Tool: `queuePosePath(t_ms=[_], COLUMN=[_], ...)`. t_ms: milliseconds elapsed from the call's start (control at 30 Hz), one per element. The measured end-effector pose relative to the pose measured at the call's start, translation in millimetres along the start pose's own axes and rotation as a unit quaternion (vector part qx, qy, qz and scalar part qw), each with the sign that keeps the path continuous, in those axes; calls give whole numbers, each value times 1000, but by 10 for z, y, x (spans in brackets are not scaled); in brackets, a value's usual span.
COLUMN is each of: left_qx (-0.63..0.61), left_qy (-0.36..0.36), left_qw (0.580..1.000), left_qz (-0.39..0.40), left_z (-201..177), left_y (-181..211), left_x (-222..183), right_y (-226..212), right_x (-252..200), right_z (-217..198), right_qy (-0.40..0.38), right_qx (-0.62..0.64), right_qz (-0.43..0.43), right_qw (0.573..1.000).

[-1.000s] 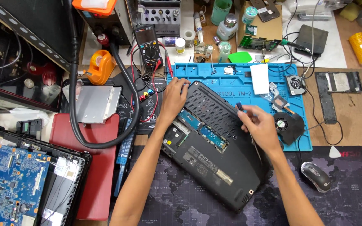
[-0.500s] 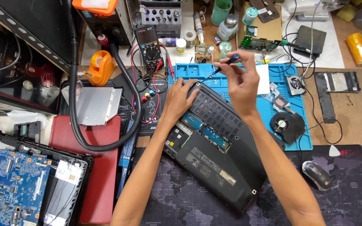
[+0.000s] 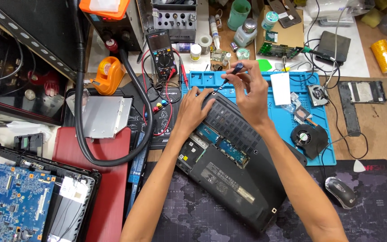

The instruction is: Disassembling a laptop by removing screws and internal components on a repair bench

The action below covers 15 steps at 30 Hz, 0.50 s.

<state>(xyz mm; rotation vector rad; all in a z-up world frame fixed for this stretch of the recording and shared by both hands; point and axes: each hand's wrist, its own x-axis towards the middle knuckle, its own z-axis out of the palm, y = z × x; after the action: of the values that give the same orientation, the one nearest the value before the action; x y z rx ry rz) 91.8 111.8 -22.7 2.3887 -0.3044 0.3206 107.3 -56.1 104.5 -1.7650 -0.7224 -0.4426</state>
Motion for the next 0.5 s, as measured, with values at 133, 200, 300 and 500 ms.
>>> queuePosePath(t_ms=[133,200,300,500], left_qx=[2,9,3,1], left_qy=[0,3,4,1], left_qw=[1000,1000,1000,1000], left_qz=[2,2,2,2], left_z=[20,29,7,-11], left_y=[-19,-24,3,7], left_x=[-8,-2,-12,-8], right_y=[85,199,135,362], right_x=[42,35,77,70], right_z=[-1,-11,40,110], right_qy=[2,12,20,40], right_qx=[-22,-49,-46,-56], right_qz=[0,1,-2,-24], right_qw=[1000,999,999,997])
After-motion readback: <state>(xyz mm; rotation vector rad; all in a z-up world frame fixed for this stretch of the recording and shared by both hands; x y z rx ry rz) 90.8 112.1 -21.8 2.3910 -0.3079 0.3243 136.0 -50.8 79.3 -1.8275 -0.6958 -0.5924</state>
